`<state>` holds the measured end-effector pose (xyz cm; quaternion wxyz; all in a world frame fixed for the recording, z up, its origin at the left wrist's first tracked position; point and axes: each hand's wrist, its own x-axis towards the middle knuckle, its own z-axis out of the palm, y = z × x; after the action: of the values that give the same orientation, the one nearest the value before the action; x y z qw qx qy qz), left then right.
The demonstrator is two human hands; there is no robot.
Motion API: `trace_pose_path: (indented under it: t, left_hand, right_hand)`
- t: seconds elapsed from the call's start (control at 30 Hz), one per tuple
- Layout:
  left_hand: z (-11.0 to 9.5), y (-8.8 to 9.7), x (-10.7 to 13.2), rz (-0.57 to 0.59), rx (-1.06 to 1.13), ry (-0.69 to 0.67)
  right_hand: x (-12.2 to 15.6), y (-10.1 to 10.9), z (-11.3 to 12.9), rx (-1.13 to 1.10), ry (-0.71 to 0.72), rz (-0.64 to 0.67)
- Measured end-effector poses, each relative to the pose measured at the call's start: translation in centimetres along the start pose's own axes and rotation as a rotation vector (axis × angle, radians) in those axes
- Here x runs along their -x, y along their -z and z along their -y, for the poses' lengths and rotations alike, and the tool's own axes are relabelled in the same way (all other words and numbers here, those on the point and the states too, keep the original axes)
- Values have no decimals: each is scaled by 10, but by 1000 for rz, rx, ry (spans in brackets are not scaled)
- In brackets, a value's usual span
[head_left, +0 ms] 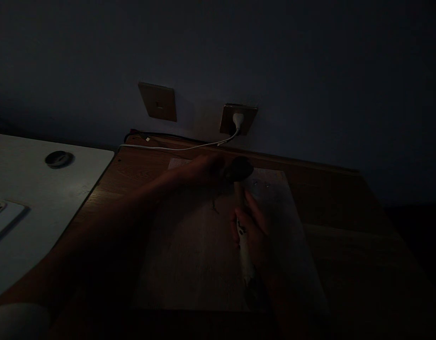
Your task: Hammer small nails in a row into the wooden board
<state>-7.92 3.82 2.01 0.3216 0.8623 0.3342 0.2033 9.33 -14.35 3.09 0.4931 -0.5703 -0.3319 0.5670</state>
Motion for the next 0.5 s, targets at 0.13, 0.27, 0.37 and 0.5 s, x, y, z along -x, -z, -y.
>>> trace_pose_path:
  t: [0.13, 0.27, 0.37, 0.5]
  left_hand:
    - [-13, 10, 4, 126, -183, -33]
    - [-37, 3, 12, 298, -343, -174]
    - [-47, -10, 16, 290, -489, -271]
    - [-49, -17, 18, 280, -618, -294]
  right_hand:
    - [-2, 4, 2, -33, 47, -24]
    - [-5, 6, 2, -66, 54, -44]
    - [-8, 6, 0, -101, 78, -60]
    - [-10, 8, -5, -156, 95, -38]
